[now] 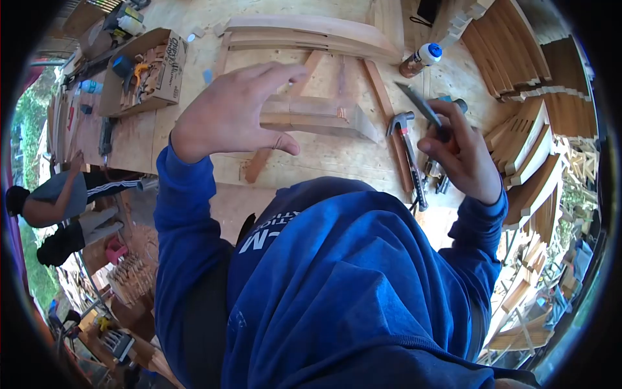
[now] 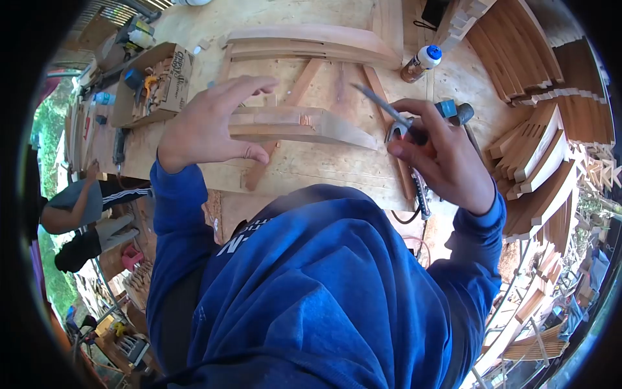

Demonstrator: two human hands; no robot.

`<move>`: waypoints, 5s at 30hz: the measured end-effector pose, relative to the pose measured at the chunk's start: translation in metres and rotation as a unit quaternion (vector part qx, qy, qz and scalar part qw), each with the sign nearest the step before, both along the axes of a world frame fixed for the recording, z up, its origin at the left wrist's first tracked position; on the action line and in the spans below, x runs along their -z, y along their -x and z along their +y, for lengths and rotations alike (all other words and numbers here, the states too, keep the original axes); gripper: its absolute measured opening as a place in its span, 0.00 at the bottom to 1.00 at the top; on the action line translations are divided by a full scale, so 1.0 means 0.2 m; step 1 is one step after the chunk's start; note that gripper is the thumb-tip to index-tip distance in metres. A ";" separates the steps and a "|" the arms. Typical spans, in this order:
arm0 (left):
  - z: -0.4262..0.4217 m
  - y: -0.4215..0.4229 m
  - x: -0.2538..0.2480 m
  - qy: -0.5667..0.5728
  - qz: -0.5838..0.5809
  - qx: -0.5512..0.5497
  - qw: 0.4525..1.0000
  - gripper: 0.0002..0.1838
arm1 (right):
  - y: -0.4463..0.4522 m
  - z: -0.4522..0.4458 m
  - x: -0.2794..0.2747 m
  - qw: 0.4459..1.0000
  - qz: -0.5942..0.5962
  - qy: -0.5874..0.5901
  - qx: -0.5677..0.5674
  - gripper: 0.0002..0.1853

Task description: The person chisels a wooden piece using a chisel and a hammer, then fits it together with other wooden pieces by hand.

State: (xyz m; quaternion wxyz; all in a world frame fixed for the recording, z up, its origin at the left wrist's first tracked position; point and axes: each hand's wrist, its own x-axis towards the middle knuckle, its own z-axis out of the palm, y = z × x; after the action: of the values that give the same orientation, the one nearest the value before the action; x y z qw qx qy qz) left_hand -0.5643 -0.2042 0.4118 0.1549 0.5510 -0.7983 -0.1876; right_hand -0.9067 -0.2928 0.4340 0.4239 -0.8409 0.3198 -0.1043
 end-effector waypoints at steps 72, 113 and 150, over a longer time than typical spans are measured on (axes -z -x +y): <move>-0.12 0.24 -0.09 -0.051 0.105 0.156 0.981 0.15 | 0.40 0.57 0.79 0.782 -0.317 -0.283 0.456 0.21; 0.60 0.04 0.21 0.215 0.243 -0.307 0.895 0.24 | 0.20 0.18 1.26 0.928 -0.171 -0.009 0.330 0.11; -1.70 -0.38 1.12 -0.087 -0.172 0.136 0.972 0.44 | -0.60 1.66 0.96 0.757 0.197 -0.274 0.560 0.22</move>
State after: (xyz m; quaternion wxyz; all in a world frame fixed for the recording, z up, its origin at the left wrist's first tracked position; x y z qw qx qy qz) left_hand -0.4887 -0.5444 0.1873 -0.0597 0.4727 -0.8610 -0.1779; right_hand -0.7869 0.0395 0.2416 0.4293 -0.3615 0.8252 -0.0632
